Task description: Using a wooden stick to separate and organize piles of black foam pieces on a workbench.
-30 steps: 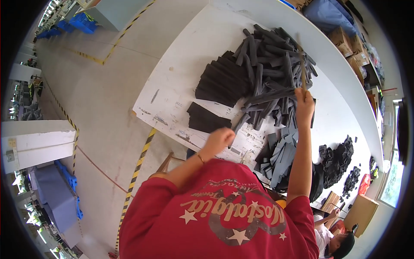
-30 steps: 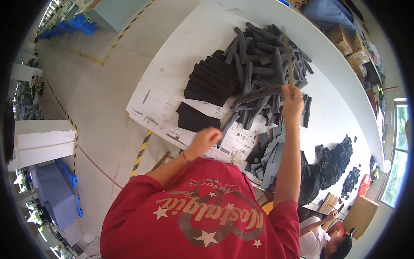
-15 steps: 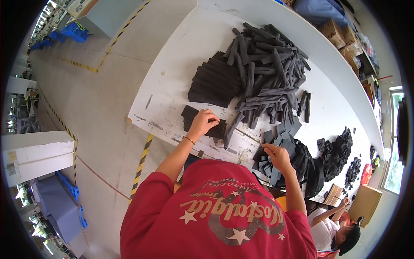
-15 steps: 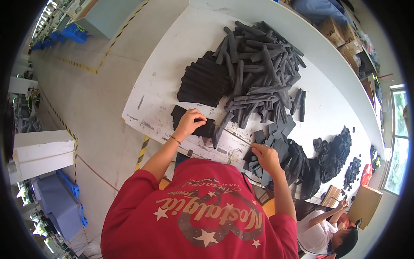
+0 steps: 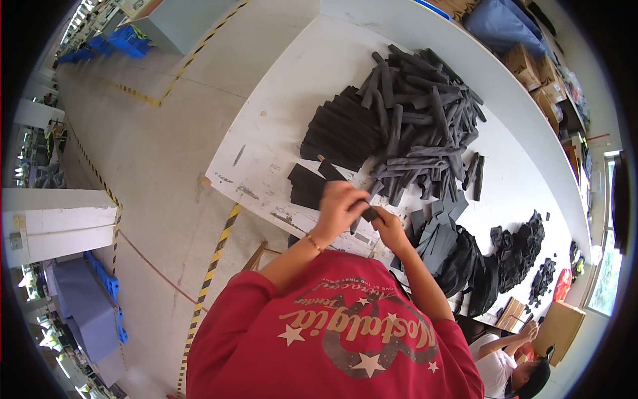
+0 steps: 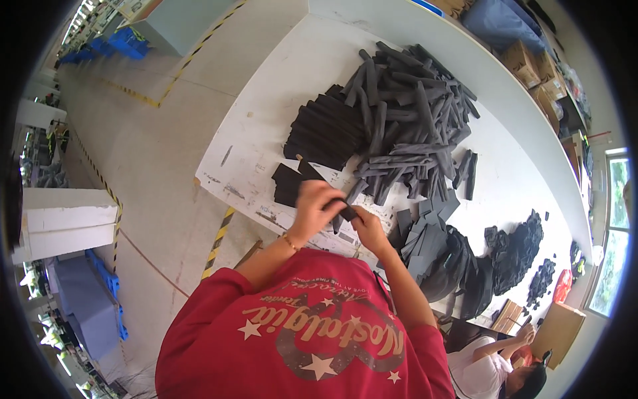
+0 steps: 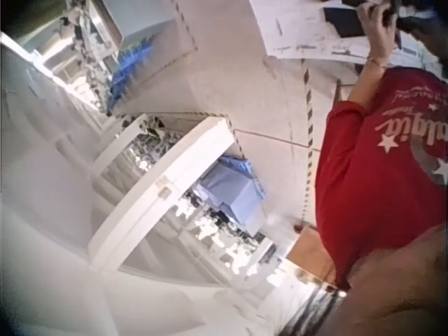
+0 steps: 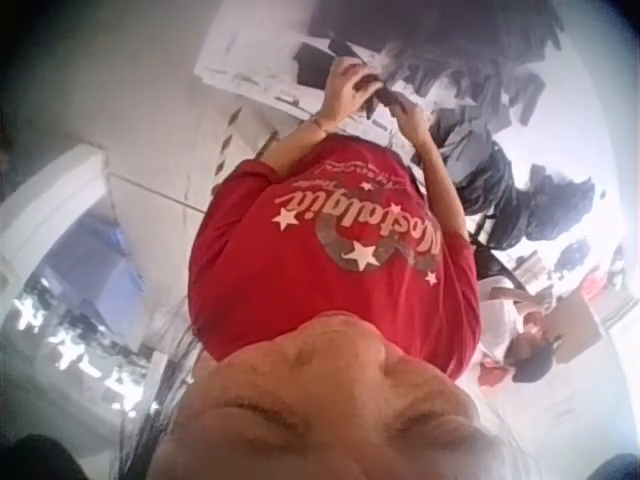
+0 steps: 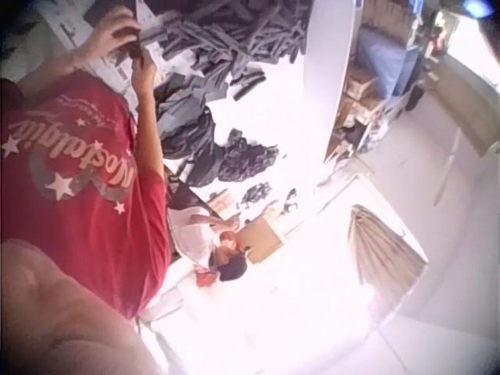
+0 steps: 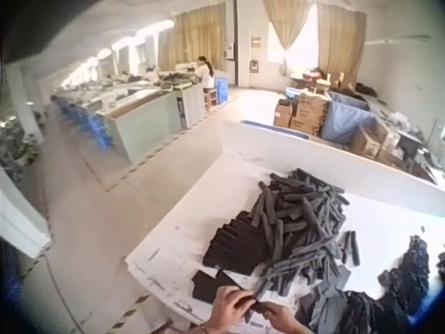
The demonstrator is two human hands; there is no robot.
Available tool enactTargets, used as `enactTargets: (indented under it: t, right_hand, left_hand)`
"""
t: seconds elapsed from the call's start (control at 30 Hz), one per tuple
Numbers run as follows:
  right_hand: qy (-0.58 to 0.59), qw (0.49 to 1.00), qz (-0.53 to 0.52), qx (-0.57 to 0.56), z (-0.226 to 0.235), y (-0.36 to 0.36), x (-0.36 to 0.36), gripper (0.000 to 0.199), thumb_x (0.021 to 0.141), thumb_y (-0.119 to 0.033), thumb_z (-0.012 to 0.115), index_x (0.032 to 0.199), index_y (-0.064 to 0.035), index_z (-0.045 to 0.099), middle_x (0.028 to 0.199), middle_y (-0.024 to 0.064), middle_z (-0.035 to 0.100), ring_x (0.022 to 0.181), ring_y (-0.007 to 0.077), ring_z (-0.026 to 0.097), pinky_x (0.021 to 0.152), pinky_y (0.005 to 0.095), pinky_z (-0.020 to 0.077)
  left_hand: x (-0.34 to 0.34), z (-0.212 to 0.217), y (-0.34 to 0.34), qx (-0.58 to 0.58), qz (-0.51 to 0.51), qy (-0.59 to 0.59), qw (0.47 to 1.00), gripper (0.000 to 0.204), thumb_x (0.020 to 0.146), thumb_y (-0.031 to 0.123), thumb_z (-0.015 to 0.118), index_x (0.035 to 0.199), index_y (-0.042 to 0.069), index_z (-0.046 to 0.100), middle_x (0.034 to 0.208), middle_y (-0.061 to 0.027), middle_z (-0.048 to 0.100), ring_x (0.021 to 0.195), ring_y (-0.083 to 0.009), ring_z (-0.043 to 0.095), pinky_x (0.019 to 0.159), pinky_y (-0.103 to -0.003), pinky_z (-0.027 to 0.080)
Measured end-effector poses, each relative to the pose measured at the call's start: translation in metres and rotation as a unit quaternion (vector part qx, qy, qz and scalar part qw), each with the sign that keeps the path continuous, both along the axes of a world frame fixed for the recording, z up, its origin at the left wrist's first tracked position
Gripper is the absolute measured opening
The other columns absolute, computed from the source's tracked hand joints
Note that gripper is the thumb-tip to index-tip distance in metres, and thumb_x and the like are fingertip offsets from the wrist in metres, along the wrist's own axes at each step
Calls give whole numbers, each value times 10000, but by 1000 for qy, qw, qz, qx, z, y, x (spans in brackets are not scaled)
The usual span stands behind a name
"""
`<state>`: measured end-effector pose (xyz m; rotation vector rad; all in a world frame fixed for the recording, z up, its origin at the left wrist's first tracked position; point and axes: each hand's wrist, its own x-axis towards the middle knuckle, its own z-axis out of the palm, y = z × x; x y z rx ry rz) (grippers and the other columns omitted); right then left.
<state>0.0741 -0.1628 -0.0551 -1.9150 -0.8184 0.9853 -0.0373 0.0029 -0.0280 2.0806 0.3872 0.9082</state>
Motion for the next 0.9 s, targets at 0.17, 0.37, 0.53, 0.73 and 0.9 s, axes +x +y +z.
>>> enactTargets:
  t: [0.17, 0.37, 0.53, 0.73, 0.9]
  right_hand:
    - [31, 999, 26, 26, -14, 3, -30, 304, 836, -51, 521, 1127, 2, 593, 713, 146, 603, 668, 237, 611, 626, 339, 475]
    - [-99, 994, -18, 42, 14, 26, -51, 201, 896, -74, 517, 1077, -6, 570, 753, 241, 609, 694, 391, 625, 607, 420, 478]
    - [-82, 996, 35, -24, 26, -2, -57, 127, 924, -113, 529, 967, -12, 591, 720, 268, 585, 671, 431, 590, 575, 448, 452]
    - [-46, 989, 130, -57, 53, -63, -46, 200, 940, -182, 543, 937, 0, 627, 722, 197, 603, 658, 310, 588, 600, 388, 459]
    - [34, 989, 55, -136, 80, -112, -7, 192, 905, -172, 611, 1014, -15, 628, 659, 80, 541, 595, 179, 501, 561, 295, 407]
  left_hand:
    - [-24, -39, 11, -796, -23, -201, 571, 354, 861, 259, 700, 1093, 23, 575, 997, -112, 610, 936, -246, 602, 912, -423, 496]
    - [-1, -32, -6, -794, 124, -215, 555, 310, 877, 270, 684, 1021, 12, 591, 764, -78, 622, 708, -213, 611, 704, -388, 536]
    - [3, -22, 21, -724, 181, -235, 623, 233, 873, 226, 690, 908, 11, 605, 675, -60, 579, 572, -172, 564, 497, -299, 458]
    - [-19, -43, 80, -631, 281, -236, 683, 212, 898, 250, 654, 816, 61, 607, 525, 52, 394, 403, -58, 331, 397, -206, 241]
    - [-23, -16, 135, -623, 251, -296, 679, 256, 910, 294, 641, 929, 44, 589, 545, 65, 338, 416, -44, 244, 402, -224, 197]
